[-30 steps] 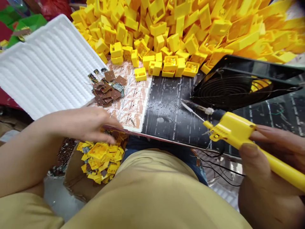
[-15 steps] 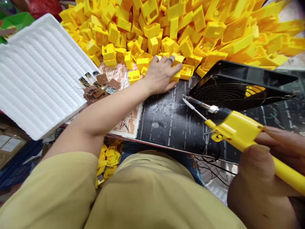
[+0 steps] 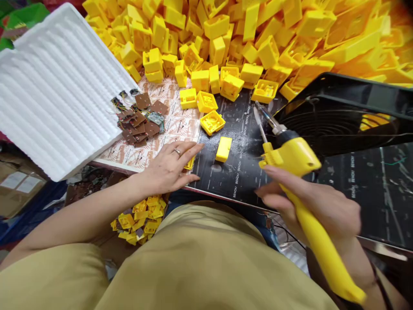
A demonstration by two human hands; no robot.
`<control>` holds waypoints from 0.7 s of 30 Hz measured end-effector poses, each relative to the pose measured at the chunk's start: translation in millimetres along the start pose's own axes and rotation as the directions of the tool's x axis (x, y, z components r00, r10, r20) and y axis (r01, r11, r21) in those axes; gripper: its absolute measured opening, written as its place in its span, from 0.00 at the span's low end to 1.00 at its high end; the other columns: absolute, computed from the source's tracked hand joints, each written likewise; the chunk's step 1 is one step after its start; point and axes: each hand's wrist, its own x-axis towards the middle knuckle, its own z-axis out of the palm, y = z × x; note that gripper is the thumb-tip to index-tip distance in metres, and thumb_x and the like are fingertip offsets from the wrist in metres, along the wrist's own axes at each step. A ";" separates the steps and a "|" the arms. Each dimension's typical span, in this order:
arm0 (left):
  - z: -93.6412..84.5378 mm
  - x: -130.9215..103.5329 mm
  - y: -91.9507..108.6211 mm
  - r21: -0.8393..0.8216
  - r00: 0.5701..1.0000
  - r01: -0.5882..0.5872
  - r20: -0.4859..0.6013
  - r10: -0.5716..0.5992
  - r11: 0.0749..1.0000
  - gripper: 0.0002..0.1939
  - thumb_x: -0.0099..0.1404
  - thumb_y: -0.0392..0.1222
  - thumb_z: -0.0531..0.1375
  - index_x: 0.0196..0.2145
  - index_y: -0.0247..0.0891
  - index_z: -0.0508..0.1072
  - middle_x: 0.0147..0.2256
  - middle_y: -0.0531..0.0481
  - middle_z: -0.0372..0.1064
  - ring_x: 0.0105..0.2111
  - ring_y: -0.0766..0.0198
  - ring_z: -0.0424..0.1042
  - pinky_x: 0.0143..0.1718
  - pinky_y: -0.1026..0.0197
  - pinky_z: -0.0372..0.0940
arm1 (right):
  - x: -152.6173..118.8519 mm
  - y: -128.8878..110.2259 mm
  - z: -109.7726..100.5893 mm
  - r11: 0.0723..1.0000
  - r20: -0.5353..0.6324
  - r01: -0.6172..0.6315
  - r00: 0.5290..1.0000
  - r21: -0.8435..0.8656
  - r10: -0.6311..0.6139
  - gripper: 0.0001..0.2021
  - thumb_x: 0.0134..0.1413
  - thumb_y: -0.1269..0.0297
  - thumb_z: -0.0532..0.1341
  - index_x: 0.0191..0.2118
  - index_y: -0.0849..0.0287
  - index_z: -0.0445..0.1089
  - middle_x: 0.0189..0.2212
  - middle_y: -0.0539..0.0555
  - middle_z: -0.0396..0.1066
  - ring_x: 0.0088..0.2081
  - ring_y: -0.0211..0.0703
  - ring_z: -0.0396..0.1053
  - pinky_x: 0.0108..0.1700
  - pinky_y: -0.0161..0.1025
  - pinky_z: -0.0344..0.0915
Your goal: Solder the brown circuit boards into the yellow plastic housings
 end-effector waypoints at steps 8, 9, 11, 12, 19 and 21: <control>-7.6 -16.1 5.1 -0.009 0.969 0.246 0.010 -0.246 0.969 0.40 0.66 0.62 0.56 0.64 0.27 0.62 0.57 0.30 0.67 0.55 0.42 0.68 0.57 0.41 0.64 | 56.3 19.6 54.6 0.988 -0.002 0.155 0.988 -0.008 -0.155 0.21 0.60 0.55 0.66 0.55 0.54 0.63 0.45 0.54 0.76 0.43 0.45 0.77 0.41 0.39 0.75; -7.4 -14.1 7.1 0.007 0.963 0.268 0.018 -0.268 0.963 0.39 0.66 0.62 0.56 0.62 0.28 0.64 0.55 0.30 0.68 0.54 0.41 0.69 0.55 0.40 0.66 | 58.5 18.5 56.2 0.984 0.021 0.175 0.984 -0.010 -0.175 0.20 0.62 0.56 0.65 0.55 0.54 0.62 0.45 0.54 0.76 0.43 0.45 0.77 0.41 0.39 0.74; -7.8 -8.8 9.3 -0.001 0.959 0.281 0.041 -0.281 0.960 0.34 0.67 0.57 0.56 0.60 0.28 0.68 0.54 0.30 0.70 0.52 0.41 0.71 0.53 0.42 0.67 | 59.7 12.6 51.8 0.971 0.063 0.235 0.971 -0.041 -0.232 0.18 0.64 0.59 0.63 0.55 0.54 0.61 0.44 0.54 0.76 0.42 0.46 0.76 0.43 0.41 0.72; -8.8 -5.9 9.4 -0.035 0.964 0.259 0.066 -0.256 0.965 0.31 0.67 0.53 0.57 0.60 0.28 0.68 0.54 0.31 0.70 0.51 0.43 0.72 0.52 0.43 0.68 | 59.0 8.5 46.4 0.960 0.089 0.269 0.961 -0.082 -0.262 0.16 0.64 0.60 0.62 0.54 0.55 0.61 0.42 0.54 0.76 0.40 0.47 0.76 0.44 0.43 0.71; -23.2 11.2 3.2 -0.316 0.963 -0.040 0.243 0.121 0.948 0.34 0.57 0.26 0.50 0.60 0.46 0.68 0.62 0.49 0.68 0.67 0.54 0.58 0.69 0.39 0.47 | 49.8 -2.1 25.0 0.915 0.221 0.343 0.929 -0.212 -0.297 0.16 0.66 0.58 0.60 0.56 0.54 0.64 0.37 0.53 0.75 0.37 0.46 0.74 0.49 0.48 0.67; -25.3 9.7 4.0 -0.293 0.988 0.052 0.156 -0.006 0.955 0.30 0.59 0.29 0.51 0.58 0.45 0.70 0.63 0.48 0.66 0.66 0.53 0.59 0.68 0.42 0.51 | 46.7 6.2 30.6 0.952 0.162 0.291 0.948 -0.098 -0.274 0.23 0.62 0.53 0.63 0.59 0.53 0.61 0.43 0.53 0.75 0.43 0.47 0.75 0.53 0.47 0.69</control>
